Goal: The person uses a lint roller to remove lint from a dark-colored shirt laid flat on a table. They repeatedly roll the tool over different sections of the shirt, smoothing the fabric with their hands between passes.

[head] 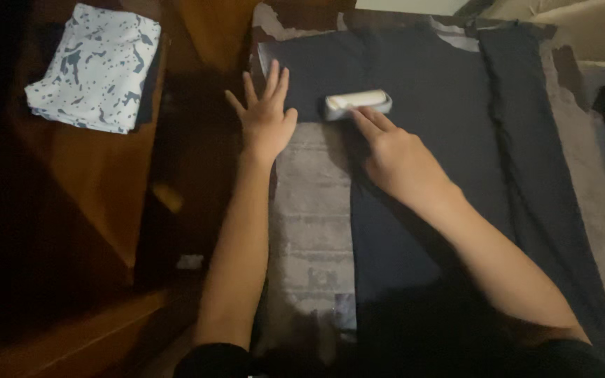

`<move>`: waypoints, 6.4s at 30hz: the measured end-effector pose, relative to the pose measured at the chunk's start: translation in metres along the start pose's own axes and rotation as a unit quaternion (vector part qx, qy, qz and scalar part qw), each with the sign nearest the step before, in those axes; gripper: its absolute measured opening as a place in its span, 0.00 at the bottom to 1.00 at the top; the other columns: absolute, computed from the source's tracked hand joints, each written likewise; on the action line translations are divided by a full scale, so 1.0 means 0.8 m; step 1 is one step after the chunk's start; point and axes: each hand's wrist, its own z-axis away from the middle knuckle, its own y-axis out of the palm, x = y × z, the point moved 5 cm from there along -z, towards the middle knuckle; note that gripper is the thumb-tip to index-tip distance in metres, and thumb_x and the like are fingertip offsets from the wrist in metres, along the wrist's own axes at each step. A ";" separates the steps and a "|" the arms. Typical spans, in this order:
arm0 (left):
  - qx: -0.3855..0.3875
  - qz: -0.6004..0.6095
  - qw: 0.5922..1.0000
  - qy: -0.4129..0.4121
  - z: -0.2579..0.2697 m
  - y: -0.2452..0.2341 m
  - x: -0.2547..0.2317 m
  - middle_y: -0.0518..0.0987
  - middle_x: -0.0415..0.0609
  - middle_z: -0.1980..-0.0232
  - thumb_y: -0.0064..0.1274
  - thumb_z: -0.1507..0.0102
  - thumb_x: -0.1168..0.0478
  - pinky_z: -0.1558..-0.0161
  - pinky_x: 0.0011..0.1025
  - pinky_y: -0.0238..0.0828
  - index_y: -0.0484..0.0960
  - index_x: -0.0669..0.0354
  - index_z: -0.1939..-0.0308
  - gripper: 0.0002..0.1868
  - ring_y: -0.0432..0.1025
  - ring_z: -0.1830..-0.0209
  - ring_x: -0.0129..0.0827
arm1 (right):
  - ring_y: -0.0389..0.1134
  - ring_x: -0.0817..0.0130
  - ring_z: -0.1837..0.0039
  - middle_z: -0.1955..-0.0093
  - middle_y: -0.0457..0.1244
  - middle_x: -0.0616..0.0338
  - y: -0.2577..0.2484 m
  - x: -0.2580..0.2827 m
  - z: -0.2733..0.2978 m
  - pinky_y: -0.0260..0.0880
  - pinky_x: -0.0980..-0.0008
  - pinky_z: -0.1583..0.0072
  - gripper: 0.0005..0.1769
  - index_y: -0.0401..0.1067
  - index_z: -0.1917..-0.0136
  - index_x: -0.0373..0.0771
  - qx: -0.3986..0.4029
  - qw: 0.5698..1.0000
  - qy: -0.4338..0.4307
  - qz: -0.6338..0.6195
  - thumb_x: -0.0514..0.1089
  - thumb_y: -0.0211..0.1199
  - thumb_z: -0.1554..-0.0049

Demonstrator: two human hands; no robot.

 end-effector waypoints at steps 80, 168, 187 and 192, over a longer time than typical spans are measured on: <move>-0.091 -0.031 0.995 -0.002 -0.011 0.028 0.013 0.51 0.53 0.17 0.38 0.28 0.50 0.24 0.62 0.38 0.58 0.62 0.22 0.33 0.42 0.19 0.63 | 0.72 0.38 0.50 0.55 0.70 0.40 0.051 -0.043 -0.170 0.73 0.45 0.47 0.20 0.74 0.32 0.51 -0.101 0.992 0.068 -0.025 0.47 0.55 0.37; -0.010 0.016 0.973 0.231 0.026 0.037 -0.096 0.57 0.43 0.18 0.45 0.30 0.51 0.22 0.56 0.40 0.67 0.41 0.24 0.28 0.48 0.18 0.51 | 0.72 0.35 0.57 0.60 0.69 0.36 0.002 -0.017 0.092 0.73 0.41 0.52 0.26 0.64 0.25 0.50 -0.053 0.979 0.196 0.023 0.47 0.52 0.36; -0.095 0.090 0.970 0.203 0.095 0.013 -0.125 0.67 0.51 0.22 0.47 0.26 0.59 0.20 0.55 0.46 0.70 0.54 0.26 0.24 0.57 0.20 0.52 | 0.72 0.35 0.59 0.62 0.69 0.34 0.017 0.006 0.170 0.73 0.39 0.55 0.27 0.61 0.24 0.47 -0.040 0.978 0.200 0.034 0.47 0.52 0.36; 0.060 0.040 0.978 0.196 0.184 0.030 -0.140 0.58 0.59 0.22 0.48 0.32 0.50 0.26 0.61 0.37 0.50 0.67 0.18 0.44 0.46 0.21 0.61 | 0.73 0.35 0.59 0.62 0.69 0.34 0.029 -0.005 0.157 0.74 0.42 0.56 0.28 0.58 0.23 0.43 -0.062 0.981 0.181 0.006 0.46 0.51 0.35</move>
